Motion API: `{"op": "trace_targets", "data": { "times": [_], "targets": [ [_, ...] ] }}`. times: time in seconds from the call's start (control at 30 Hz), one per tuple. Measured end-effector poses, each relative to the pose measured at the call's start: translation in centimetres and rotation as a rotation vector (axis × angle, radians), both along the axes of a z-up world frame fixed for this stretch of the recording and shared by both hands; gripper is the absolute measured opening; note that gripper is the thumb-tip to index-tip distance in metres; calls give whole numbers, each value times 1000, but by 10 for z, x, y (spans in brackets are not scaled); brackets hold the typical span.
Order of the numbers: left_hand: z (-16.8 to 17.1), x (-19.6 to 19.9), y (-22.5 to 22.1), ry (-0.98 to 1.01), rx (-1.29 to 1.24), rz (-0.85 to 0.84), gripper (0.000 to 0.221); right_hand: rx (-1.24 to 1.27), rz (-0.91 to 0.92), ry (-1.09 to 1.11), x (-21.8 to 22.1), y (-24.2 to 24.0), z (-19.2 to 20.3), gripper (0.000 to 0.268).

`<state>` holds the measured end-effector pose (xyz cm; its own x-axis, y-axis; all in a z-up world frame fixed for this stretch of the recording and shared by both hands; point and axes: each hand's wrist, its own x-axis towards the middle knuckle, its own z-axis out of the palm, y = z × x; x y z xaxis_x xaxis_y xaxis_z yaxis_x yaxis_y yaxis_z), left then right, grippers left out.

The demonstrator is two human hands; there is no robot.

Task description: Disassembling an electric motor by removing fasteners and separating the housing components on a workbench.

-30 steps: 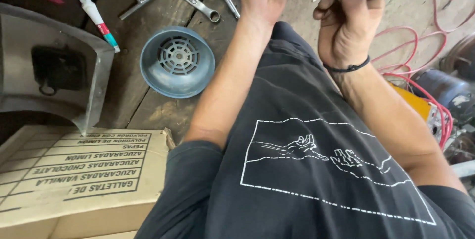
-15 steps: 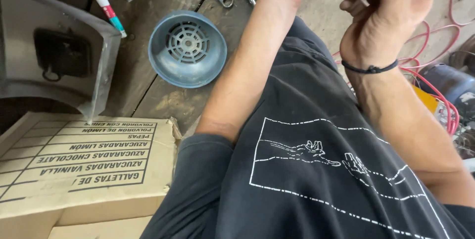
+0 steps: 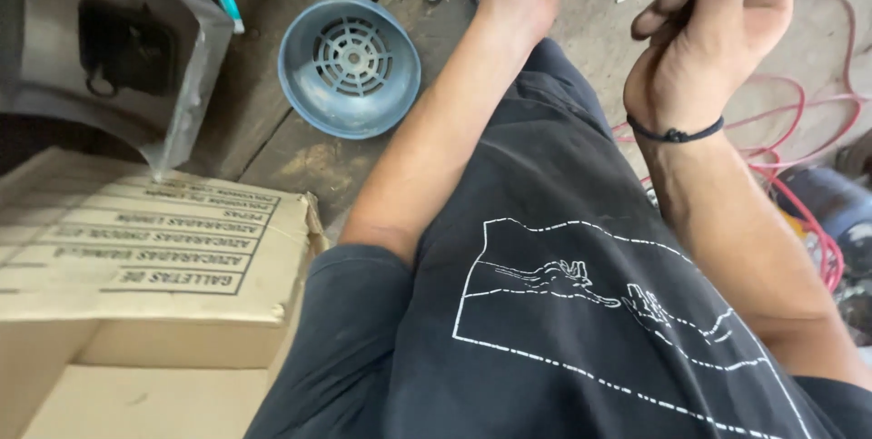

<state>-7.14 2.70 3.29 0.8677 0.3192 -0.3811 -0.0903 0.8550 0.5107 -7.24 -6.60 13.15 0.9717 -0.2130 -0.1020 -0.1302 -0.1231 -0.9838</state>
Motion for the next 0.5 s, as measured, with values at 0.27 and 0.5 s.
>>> {"op": "trace_targets", "data": {
  "times": [0.27,0.5],
  "targets": [
    [14,-50,95,118,852,-141,34,-4,676,281,-34,-32,-68,14],
    [48,-99,162,257,1329,-108,12,-275,1083,302,-28,-16,-80,19]
  ]
}}
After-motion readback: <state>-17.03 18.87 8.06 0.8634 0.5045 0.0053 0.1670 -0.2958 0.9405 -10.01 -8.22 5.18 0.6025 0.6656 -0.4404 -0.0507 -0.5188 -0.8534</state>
